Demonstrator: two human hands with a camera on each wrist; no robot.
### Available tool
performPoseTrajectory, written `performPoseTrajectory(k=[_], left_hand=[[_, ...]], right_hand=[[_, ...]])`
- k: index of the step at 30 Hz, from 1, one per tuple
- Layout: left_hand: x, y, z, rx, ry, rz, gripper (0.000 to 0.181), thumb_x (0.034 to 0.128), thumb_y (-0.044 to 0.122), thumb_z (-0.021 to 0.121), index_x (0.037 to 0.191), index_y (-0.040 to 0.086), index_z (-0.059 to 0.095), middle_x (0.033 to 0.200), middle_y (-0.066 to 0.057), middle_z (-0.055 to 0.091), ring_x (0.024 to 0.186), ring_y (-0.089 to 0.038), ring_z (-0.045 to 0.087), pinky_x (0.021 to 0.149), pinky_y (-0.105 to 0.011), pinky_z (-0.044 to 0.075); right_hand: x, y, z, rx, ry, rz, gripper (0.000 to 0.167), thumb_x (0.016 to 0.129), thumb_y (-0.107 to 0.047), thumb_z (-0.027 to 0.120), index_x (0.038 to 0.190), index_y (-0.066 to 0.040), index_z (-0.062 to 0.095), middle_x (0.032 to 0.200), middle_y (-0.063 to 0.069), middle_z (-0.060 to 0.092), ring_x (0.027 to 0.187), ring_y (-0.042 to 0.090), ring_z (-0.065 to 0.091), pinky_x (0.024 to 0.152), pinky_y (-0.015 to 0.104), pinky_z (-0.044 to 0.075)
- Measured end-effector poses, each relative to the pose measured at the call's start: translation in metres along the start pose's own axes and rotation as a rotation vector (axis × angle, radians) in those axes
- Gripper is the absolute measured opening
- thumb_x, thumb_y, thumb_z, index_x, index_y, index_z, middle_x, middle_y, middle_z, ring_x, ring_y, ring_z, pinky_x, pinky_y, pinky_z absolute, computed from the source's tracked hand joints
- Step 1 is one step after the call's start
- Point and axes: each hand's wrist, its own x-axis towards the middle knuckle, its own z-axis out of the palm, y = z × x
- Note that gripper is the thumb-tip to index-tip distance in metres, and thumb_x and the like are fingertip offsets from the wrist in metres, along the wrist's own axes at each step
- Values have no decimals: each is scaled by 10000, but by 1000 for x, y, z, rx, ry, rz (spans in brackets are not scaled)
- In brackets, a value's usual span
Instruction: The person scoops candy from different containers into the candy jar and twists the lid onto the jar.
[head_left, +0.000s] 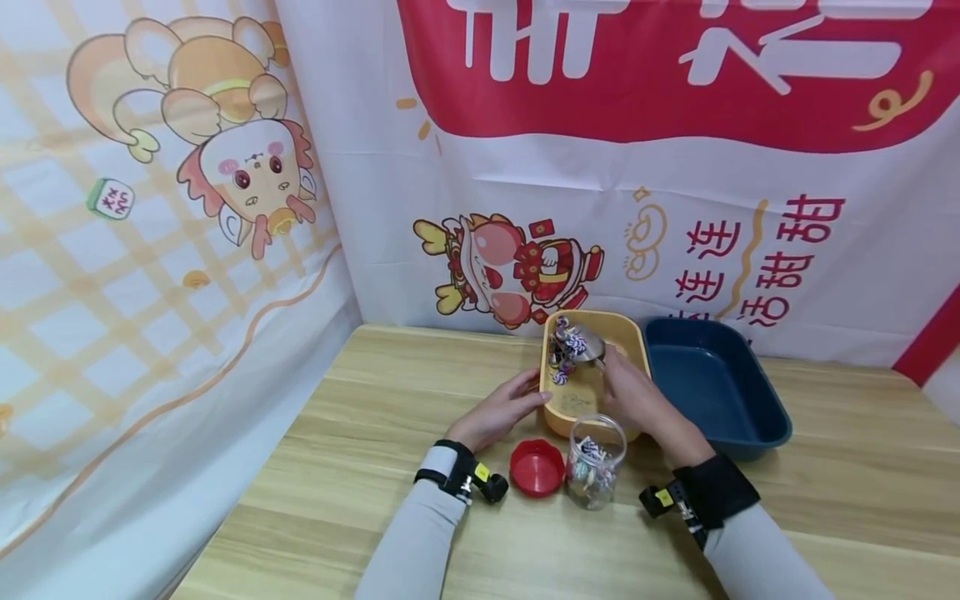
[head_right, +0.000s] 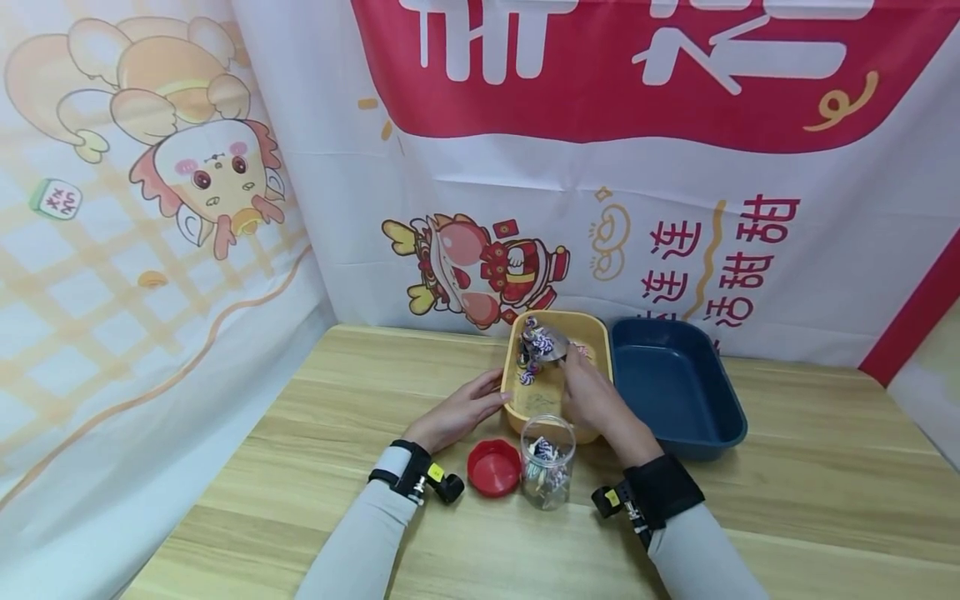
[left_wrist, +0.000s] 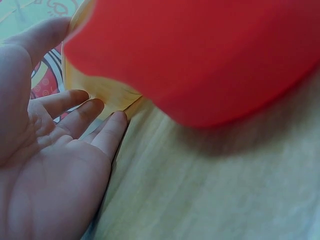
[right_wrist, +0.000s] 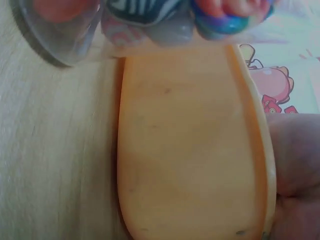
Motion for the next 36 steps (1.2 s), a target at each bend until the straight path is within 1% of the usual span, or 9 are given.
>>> performPoseTrajectory(k=[4, 8, 12, 16, 20, 24, 29, 33, 36], left_hand=[[-2, 3, 0, 6, 2, 6, 683, 1042, 340, 597, 1632, 217, 274, 1674, -56, 284, 1507, -241, 332, 1231, -402, 320], [-3, 1, 1, 7, 4, -9, 680, 1039, 354, 600, 1628, 227, 284, 1669, -45, 297, 1506, -244, 334, 1231, -406, 321], [-4, -1, 4, 4, 4, -11, 680, 1042, 356, 594, 1630, 212, 283, 1667, -53, 301, 1507, -261, 335, 1232, -424, 321], [-4, 1, 4, -1, 4, -3, 690, 1039, 346, 598, 1630, 194, 277, 1664, -67, 306, 1506, -272, 336, 1233, -432, 319], [-3, 2, 2, 4, 16, -10, 705, 1028, 364, 615, 1628, 202, 283, 1658, -47, 319, 1502, -261, 343, 1229, -421, 330], [-3, 4, 1, 5, 25, -16, 708, 1027, 373, 615, 1629, 206, 282, 1656, -46, 323, 1500, -265, 346, 1227, -423, 334], [-3, 4, 1, 12, 28, -21, 714, 1024, 385, 619, 1629, 213, 281, 1654, -40, 327, 1499, -264, 349, 1225, -423, 336], [-2, 3, 1, 22, 29, -30, 709, 1024, 397, 618, 1628, 228, 287, 1654, -30, 327, 1499, -260, 349, 1226, -422, 335], [-1, 4, 2, 18, 29, -28, 700, 1025, 380, 620, 1625, 230, 294, 1657, -34, 324, 1502, -256, 345, 1228, -419, 330]], right_hand=[[-2, -2, -4, 22, 57, -32, 654, 926, 64, 486, 1539, 97, 259, 1244, 270, 568, 947, 320, 589, 748, 427, 523], [-9, -7, -17, 30, 117, -31, 564, 1012, 9, 453, 1545, 60, 276, 1343, 282, 547, 1081, 375, 592, 873, 549, 551], [-21, -14, -40, 16, 168, -77, 494, 1065, -35, 440, 1524, 74, 291, 1312, 305, 565, 1131, 433, 595, 896, 588, 541], [-35, -22, -70, 22, 198, -126, 538, 1077, -42, 425, 1572, 52, 235, 1412, 322, 511, 1204, 442, 574, 982, 605, 517], [-52, -26, -100, 42, 257, -204, 548, 1074, -40, 446, 1583, 13, 251, 1222, 259, 606, 880, 309, 618, 740, 411, 567], [-66, -24, -120, 48, 323, -282, 525, 1061, -31, 490, 1556, -23, 316, 1024, 139, 593, 681, 142, 457, 552, 259, 393], [-77, -16, -135, 105, 299, -312, 511, 1061, -25, 492, 1545, -22, 331, 1177, 180, 604, 900, 193, 524, 689, 143, 418], [-90, -7, -148, 148, 185, -242, 501, 1079, -104, 489, 1552, -68, 327, 1424, 223, 525, 1154, 314, 541, 883, 22, 409], [-101, -3, -158, 172, 112, -186, 503, 1077, -152, 511, 1549, -127, 340, 1507, 186, 465, 1275, 368, 496, 981, 68, 433]])
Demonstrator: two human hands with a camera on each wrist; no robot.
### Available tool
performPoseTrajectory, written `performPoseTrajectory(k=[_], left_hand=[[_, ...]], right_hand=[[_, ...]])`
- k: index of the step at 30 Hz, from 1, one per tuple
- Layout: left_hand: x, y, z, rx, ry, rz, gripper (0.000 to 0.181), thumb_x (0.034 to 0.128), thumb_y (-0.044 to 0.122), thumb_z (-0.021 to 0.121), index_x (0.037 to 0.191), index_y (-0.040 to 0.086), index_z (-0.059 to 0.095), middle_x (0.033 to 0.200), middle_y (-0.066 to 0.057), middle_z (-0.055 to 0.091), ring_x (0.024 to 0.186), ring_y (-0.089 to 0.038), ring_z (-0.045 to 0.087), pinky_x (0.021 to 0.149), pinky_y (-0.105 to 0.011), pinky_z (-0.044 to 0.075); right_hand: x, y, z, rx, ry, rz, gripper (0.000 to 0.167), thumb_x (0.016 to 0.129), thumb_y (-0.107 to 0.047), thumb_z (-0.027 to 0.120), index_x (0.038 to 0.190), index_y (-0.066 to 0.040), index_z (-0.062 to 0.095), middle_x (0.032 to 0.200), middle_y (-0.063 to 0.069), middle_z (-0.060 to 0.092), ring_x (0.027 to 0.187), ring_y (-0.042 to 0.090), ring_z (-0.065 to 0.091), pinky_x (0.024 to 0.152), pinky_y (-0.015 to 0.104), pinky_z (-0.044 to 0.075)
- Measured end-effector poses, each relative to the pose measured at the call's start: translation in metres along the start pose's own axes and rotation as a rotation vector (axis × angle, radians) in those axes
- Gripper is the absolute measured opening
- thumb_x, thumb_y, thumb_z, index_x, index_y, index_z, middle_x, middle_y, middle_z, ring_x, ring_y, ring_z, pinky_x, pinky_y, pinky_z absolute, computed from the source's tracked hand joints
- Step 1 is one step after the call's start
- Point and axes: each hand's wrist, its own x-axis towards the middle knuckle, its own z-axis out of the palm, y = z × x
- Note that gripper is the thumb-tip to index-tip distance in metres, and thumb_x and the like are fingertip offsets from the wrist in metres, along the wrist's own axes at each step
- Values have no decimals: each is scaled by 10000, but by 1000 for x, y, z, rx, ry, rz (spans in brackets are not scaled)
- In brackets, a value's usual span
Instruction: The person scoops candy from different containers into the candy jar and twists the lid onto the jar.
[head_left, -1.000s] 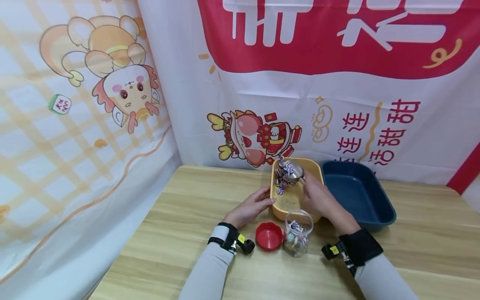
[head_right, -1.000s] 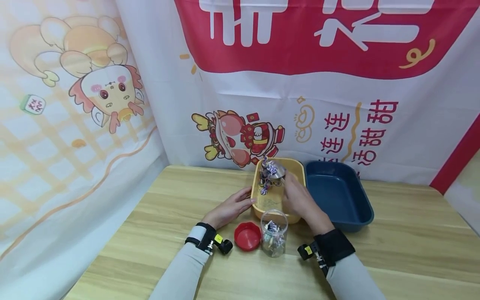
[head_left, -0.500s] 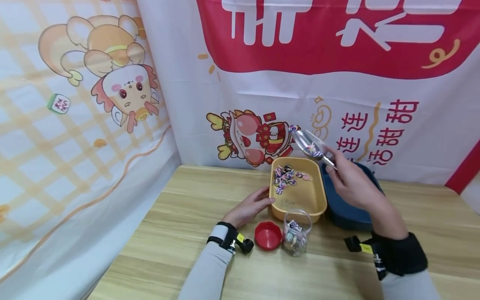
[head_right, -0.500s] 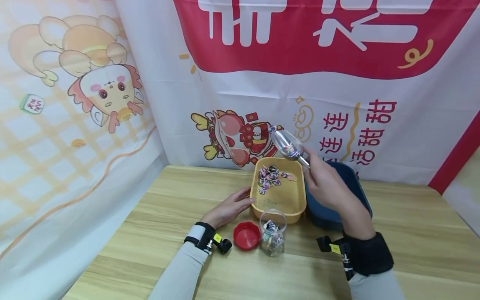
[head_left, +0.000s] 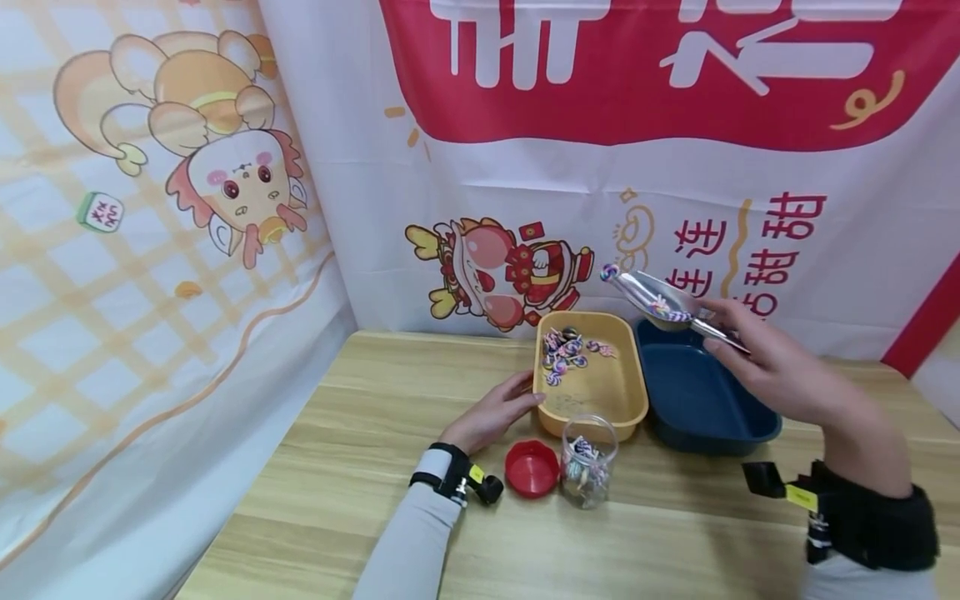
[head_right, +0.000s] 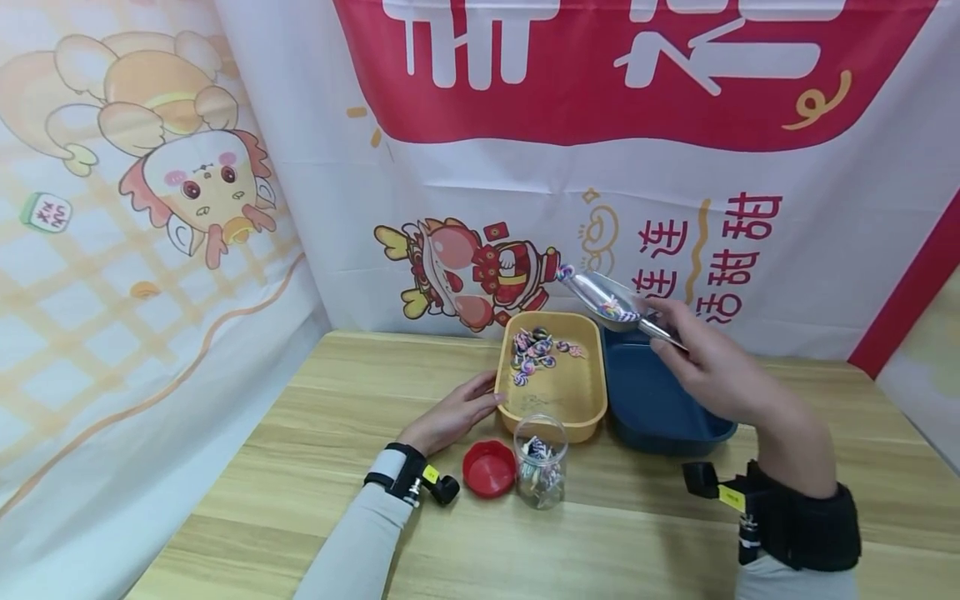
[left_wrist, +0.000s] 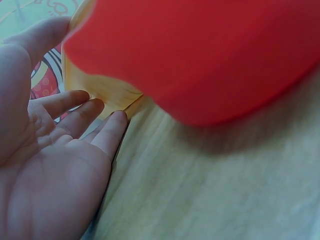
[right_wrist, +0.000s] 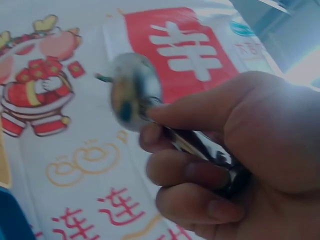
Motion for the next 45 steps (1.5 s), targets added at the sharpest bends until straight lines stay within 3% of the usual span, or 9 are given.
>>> performPoseTrajectory(k=[2, 4, 8, 21, 28, 32, 37, 40, 45], left_hand=[[0, 0, 0, -6, -2, 3, 693, 1025, 370, 620, 1623, 229, 299, 1658, -38, 322, 1503, -254, 341, 1230, -417, 325], [0, 0, 0, -4, -5, 3, 695, 1025, 363, 622, 1624, 229, 295, 1658, -34, 322, 1504, -248, 339, 1230, -412, 326], [-1, 0, 0, 14, -4, 1, 701, 1027, 374, 615, 1628, 227, 285, 1657, -29, 326, 1503, -252, 342, 1228, -417, 329], [1, 1, 0, 14, 5, -16, 709, 1020, 402, 622, 1627, 245, 291, 1662, -24, 316, 1502, -245, 345, 1229, -417, 328], [0, 2, 1, 4, 3, -22, 705, 1021, 399, 623, 1626, 255, 293, 1658, -9, 321, 1503, -234, 343, 1228, -409, 331], [-1, 1, 1, -1, 4, -18, 705, 1025, 386, 620, 1629, 240, 287, 1661, -20, 316, 1504, -236, 341, 1228, -410, 331], [0, 0, 0, -5, 1, -17, 695, 1027, 377, 619, 1626, 238, 292, 1660, -26, 317, 1502, -232, 346, 1227, -405, 334], [0, 0, 0, -1, -2, -16, 696, 1028, 373, 618, 1627, 237, 290, 1658, -19, 322, 1501, -225, 347, 1227, -400, 334], [0, 0, 0, 2, -4, -14, 723, 1020, 389, 628, 1632, 229, 277, 1663, -15, 315, 1504, -219, 342, 1228, -398, 331]], right_hand=[[-7, 0, -5, 7, -35, 24, 519, 1070, -158, 526, 1555, -148, 344, 1532, 171, 436, 1307, 389, 465, 1001, 150, 485], [-14, 1, -10, 19, -78, 41, 542, 1063, -146, 533, 1566, -152, 332, 1547, 189, 395, 1319, 427, 426, 996, 380, 571], [-26, 1, -15, 37, -146, 109, 579, 1052, -146, 551, 1580, -186, 316, 1561, 235, 318, 1329, 475, 343, 860, 668, 570], [-33, -3, -22, -40, -217, 151, 550, 1037, -176, 594, 1538, -191, 369, 1476, 171, 441, 1285, 389, 423, 843, 562, 597], [-49, -7, -27, -135, -257, 194, 596, 1004, -264, 652, 1540, -217, 397, 1471, 135, 492, 1234, 341, 512, 786, 488, 633], [-55, -12, -25, -168, -348, 205, 556, 998, -323, 657, 1516, -270, 460, 1433, 84, 559, 1201, 277, 552, 802, 438, 633], [-50, -17, -18, -102, -500, 182, 475, 1001, -377, 638, 1456, -272, 553, 1367, -1, 600, 1151, 197, 545, 833, 344, 611], [-46, -21, -13, -98, -542, 138, 430, 988, -344, 664, 1403, -240, 622, 1245, -80, 637, 1034, 97, 565, 758, 213, 570], [-39, -30, -8, -83, -544, 123, 370, 959, -277, 709, 1315, -174, 703, 1117, -117, 681, 914, 58, 579, 699, 204, 565]])
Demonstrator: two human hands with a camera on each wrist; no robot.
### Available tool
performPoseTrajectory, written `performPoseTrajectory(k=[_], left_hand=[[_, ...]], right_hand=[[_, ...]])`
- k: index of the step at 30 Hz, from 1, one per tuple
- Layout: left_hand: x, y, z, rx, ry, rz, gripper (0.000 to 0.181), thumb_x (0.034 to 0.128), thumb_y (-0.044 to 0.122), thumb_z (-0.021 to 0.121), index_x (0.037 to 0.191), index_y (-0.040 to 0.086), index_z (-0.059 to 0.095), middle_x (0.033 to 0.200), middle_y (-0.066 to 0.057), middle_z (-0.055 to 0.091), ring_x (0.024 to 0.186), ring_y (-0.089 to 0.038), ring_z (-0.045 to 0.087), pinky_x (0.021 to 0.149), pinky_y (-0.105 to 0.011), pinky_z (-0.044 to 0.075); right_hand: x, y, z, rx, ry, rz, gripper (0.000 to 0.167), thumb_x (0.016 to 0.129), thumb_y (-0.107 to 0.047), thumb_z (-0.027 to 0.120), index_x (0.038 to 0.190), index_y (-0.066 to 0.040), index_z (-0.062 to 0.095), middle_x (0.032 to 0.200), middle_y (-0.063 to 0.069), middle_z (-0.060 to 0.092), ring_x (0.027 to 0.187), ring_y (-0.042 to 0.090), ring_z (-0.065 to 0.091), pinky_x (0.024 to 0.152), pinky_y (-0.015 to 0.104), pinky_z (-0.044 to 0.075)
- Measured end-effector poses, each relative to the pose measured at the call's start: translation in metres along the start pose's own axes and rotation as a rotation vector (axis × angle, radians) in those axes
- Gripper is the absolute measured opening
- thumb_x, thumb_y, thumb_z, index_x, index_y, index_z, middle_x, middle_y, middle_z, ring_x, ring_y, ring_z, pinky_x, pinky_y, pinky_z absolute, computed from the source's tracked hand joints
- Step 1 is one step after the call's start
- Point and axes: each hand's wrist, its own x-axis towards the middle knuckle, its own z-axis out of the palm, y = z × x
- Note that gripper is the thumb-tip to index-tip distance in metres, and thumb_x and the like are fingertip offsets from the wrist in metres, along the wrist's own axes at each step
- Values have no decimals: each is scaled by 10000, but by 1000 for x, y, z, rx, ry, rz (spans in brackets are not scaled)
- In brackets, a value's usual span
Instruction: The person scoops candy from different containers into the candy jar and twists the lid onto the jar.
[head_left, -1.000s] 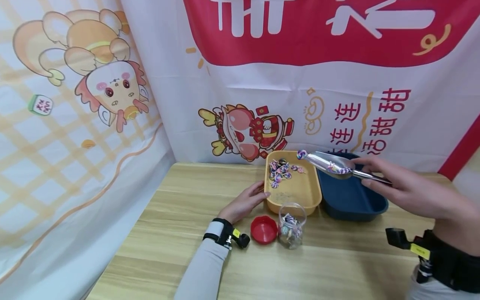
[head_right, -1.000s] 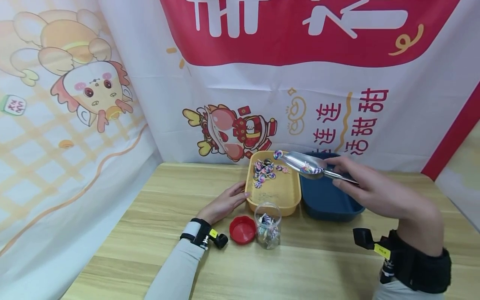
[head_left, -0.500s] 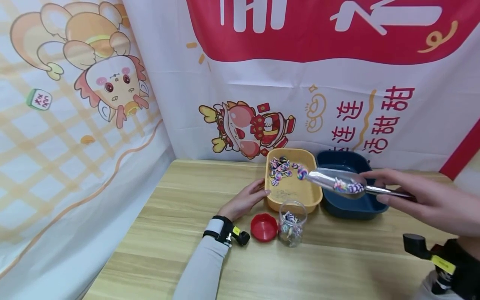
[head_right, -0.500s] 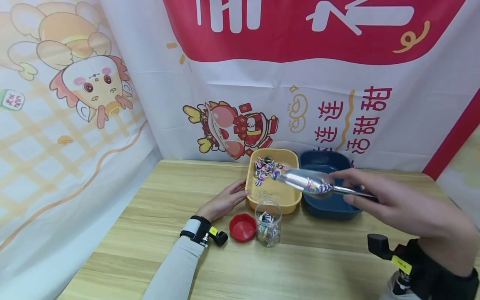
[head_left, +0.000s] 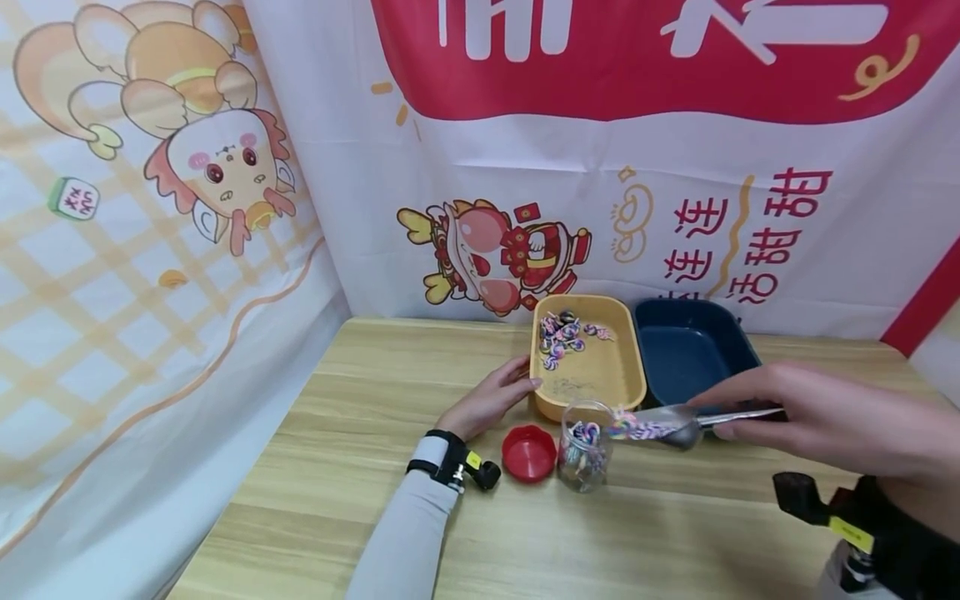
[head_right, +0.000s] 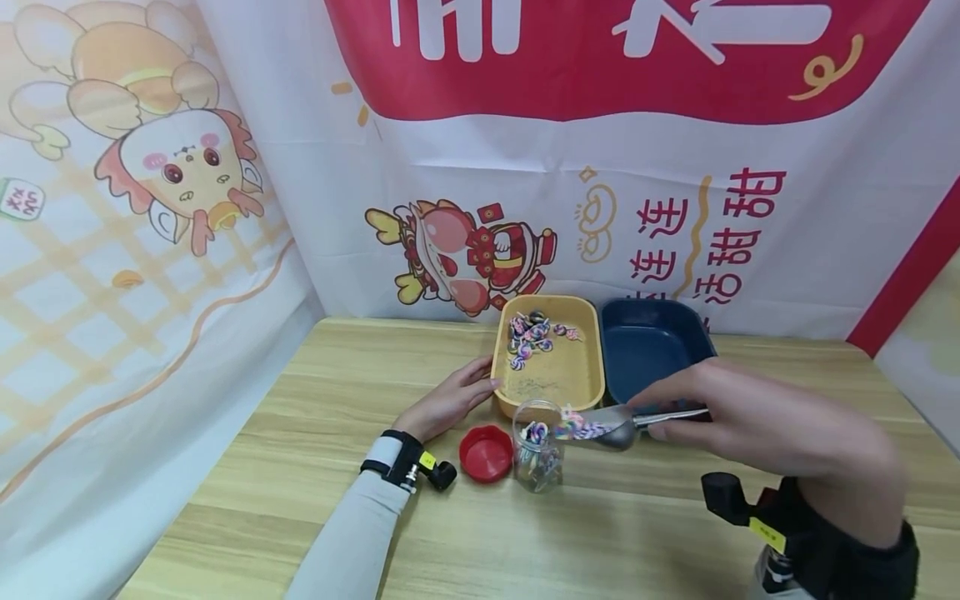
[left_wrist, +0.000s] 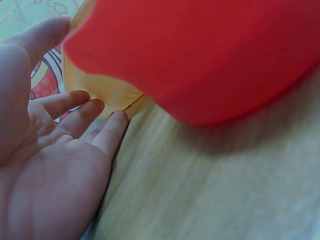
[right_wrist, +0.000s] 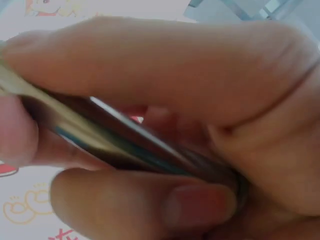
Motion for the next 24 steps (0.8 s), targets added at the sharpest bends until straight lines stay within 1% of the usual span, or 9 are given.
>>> performPoseTrajectory(k=[2, 5, 9, 11, 15, 19, 24], left_hand=[[-1, 1, 0, 5, 3, -3, 729, 1015, 401, 631, 1631, 239, 278, 1663, -8, 314, 1504, -218, 342, 1228, -398, 332], [-1, 3, 1, 8, 2, -10, 723, 1015, 409, 630, 1630, 260, 281, 1662, 5, 314, 1505, -222, 338, 1228, -400, 330], [-1, 1, 0, -6, -5, -16, 720, 1018, 391, 629, 1631, 259, 277, 1666, 3, 304, 1510, -226, 329, 1230, -398, 326], [-1, 2, 0, -8, -4, -20, 723, 1016, 388, 631, 1632, 257, 275, 1668, 0, 300, 1511, -228, 326, 1231, -398, 325], [-1, 2, 1, -6, 3, -23, 724, 1017, 386, 631, 1632, 249, 275, 1666, -10, 304, 1511, -233, 327, 1230, -402, 326], [-2, 3, 2, -4, 7, -21, 719, 1022, 377, 626, 1633, 236, 275, 1663, -16, 310, 1507, -231, 335, 1229, -405, 330], [-3, 4, 3, -3, 10, -19, 721, 1023, 383, 624, 1634, 228, 273, 1662, -21, 311, 1504, -234, 341, 1229, -410, 331]], right_hand=[[1, -3, -1, 11, 25, -14, 344, 948, -248, 725, 1281, -158, 726, 1089, -117, 699, 890, 59, 589, 686, 209, 571], [2, -7, -1, 3, 82, -50, 305, 927, -214, 756, 1226, -152, 758, 1019, -137, 715, 812, 54, 595, 638, 211, 558], [0, -10, 0, -30, 142, -77, 270, 898, -199, 792, 1167, -173, 786, 956, -169, 718, 750, 51, 584, 593, 207, 536], [-2, -10, -1, -44, 157, -85, 266, 888, -202, 801, 1152, -184, 792, 945, -185, 716, 742, 47, 577, 581, 206, 529], [-5, -12, 0, -71, 161, -91, 265, 888, -232, 799, 1150, -194, 793, 941, -211, 712, 740, 35, 577, 581, 202, 527], [-5, -14, 0, -103, 167, -86, 264, 904, -263, 782, 1160, -201, 787, 952, -205, 706, 747, 15, 576, 590, 197, 531], [-2, -18, 0, -105, 196, -112, 231, 930, -218, 761, 1160, -213, 776, 943, -209, 684, 748, 13, 571, 584, 198, 514]])
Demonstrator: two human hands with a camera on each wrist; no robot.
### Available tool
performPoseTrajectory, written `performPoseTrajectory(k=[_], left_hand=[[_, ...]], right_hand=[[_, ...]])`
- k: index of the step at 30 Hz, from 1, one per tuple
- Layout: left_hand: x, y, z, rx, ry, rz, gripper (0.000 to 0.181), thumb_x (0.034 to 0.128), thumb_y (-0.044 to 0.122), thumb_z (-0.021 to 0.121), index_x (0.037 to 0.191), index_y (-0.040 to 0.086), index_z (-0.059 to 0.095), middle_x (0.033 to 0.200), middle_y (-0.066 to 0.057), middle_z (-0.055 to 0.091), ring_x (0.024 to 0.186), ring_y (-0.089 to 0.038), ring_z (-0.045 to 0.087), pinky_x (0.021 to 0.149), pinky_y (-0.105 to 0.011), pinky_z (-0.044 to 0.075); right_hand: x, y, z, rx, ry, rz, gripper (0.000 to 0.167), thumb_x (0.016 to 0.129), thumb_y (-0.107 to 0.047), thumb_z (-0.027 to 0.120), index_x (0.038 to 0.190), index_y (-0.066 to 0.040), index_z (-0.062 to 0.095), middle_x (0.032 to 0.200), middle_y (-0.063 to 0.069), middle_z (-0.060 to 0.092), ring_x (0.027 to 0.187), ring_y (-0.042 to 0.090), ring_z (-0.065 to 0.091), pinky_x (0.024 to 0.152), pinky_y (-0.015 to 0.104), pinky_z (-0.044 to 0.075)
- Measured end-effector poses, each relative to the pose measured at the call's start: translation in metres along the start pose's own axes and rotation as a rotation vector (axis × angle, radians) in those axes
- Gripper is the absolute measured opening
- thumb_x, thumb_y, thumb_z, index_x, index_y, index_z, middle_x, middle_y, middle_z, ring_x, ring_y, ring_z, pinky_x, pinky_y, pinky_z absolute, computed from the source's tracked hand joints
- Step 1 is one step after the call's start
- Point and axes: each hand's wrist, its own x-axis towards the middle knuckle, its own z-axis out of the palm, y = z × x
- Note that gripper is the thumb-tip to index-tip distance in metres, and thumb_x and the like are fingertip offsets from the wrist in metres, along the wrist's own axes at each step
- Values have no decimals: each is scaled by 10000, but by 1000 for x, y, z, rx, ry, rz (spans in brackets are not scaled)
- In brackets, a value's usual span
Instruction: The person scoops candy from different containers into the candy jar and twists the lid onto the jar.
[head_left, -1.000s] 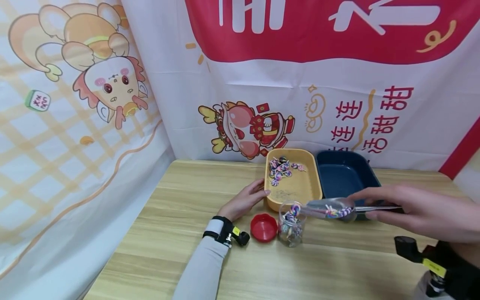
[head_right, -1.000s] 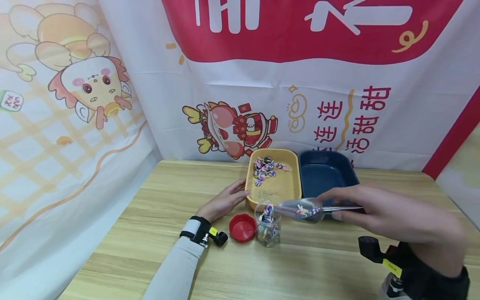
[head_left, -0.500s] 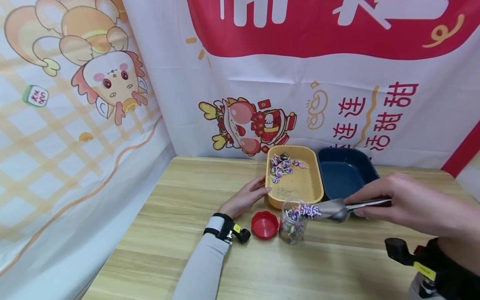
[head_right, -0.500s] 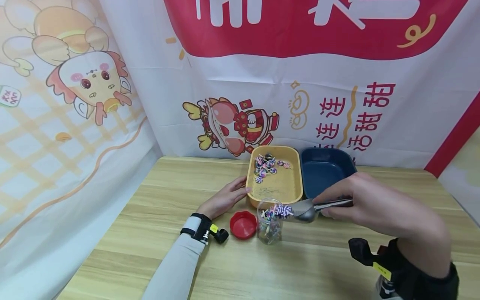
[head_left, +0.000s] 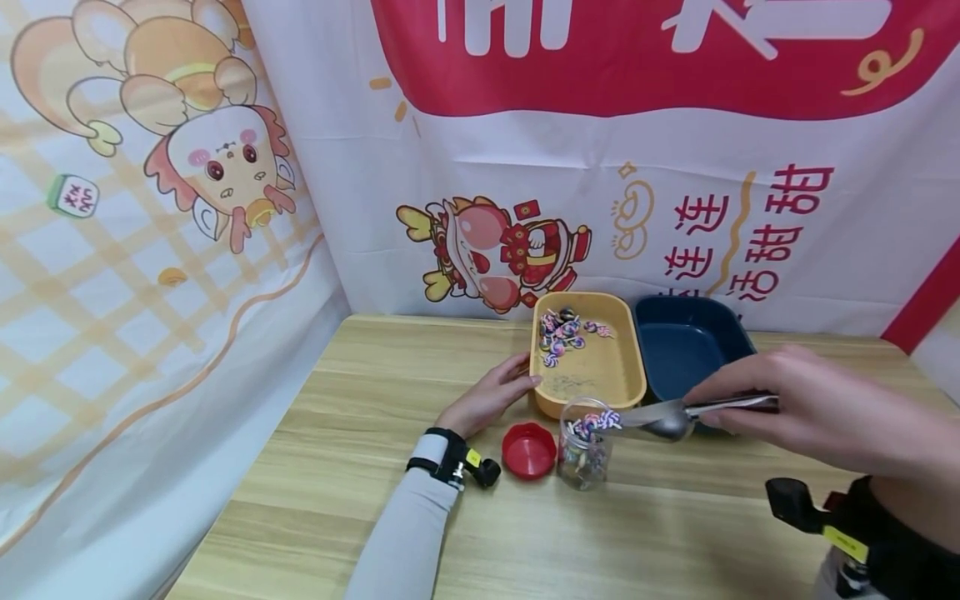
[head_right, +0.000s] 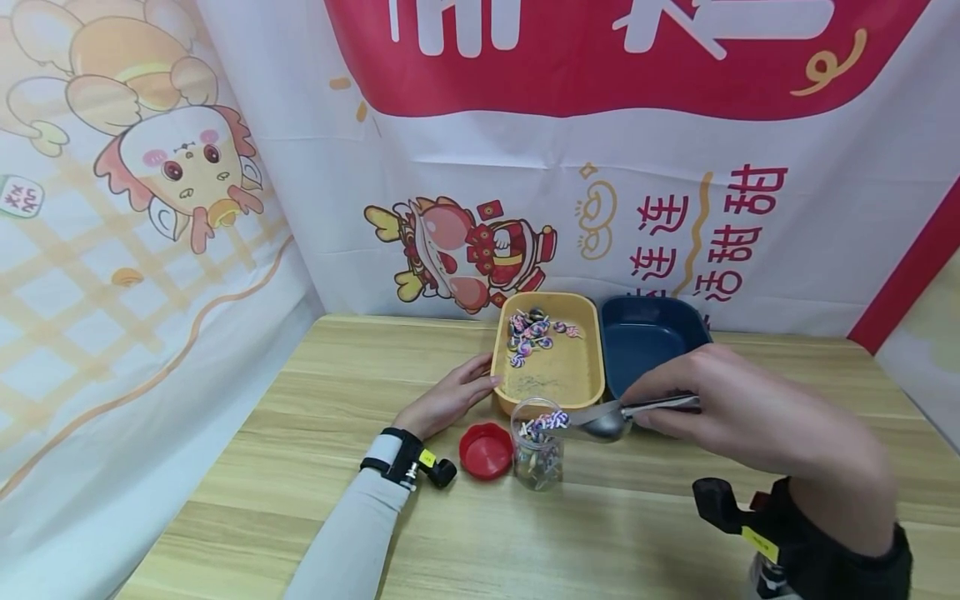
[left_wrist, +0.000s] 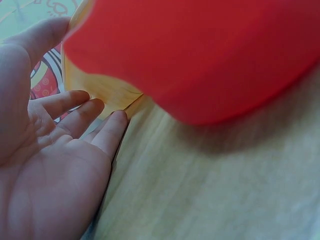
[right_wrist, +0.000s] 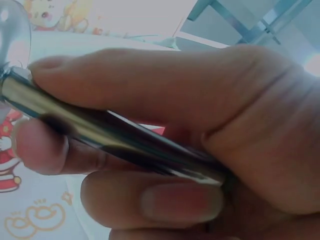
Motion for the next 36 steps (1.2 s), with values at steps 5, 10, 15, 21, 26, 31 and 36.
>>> performPoseTrajectory(k=[5, 10, 15, 21, 26, 31, 36], left_hand=[[0, 0, 0, 0, -3, 1, 722, 1021, 389, 624, 1633, 232, 275, 1666, -19, 304, 1511, -238, 326, 1232, -413, 324], [2, 0, 0, 8, -8, 1, 724, 1015, 404, 629, 1631, 256, 278, 1669, -11, 296, 1517, -243, 314, 1233, -414, 321], [4, 1, -1, 20, -11, 7, 714, 1015, 408, 628, 1627, 271, 287, 1668, -5, 299, 1515, -240, 318, 1230, -408, 327], [3, 0, -2, 8, -22, 8, 711, 1022, 388, 622, 1630, 255, 280, 1664, -5, 305, 1510, -222, 324, 1229, -397, 328], [2, 1, -2, 3, -15, 6, 710, 1024, 379, 621, 1631, 243, 279, 1663, -11, 310, 1506, -224, 335, 1228, -401, 332], [1, 1, -2, 0, -9, -3, 721, 1022, 377, 627, 1634, 231, 274, 1666, -17, 306, 1506, -221, 336, 1226, -396, 336], [1, 0, -1, 0, -10, 1, 720, 1025, 381, 622, 1634, 219, 274, 1663, -22, 310, 1507, -226, 332, 1229, -403, 332]], right_hand=[[9, -5, 4, 61, -60, 3, 247, 977, -228, 701, 1218, -185, 738, 916, -167, 654, 746, 47, 576, 587, 207, 494], [7, -6, 8, 96, -149, 15, 279, 994, -234, 676, 1263, -164, 705, 854, -133, 597, 707, 52, 558, 560, 219, 462], [-4, -2, 8, 76, -144, 12, 268, 991, -211, 685, 1255, -171, 703, 829, -150, 574, 678, 38, 535, 533, 218, 441], [-13, 1, 6, 87, -155, 32, 298, 1001, -231, 671, 1292, -170, 688, 801, -155, 567, 652, 54, 543, 523, 209, 454], [-17, 2, 4, 72, -165, 16, 300, 1008, -288, 661, 1301, -227, 683, 883, -174, 604, 727, 42, 572, 556, 207, 476], [-19, 4, 3, 70, -155, 1, 304, 1011, -296, 655, 1308, -237, 677, 914, -176, 608, 740, 40, 574, 559, 206, 477], [-23, 6, 2, 68, -124, -9, 303, 1010, -269, 658, 1309, -227, 672, 915, -172, 608, 711, 38, 565, 540, 210, 459]])
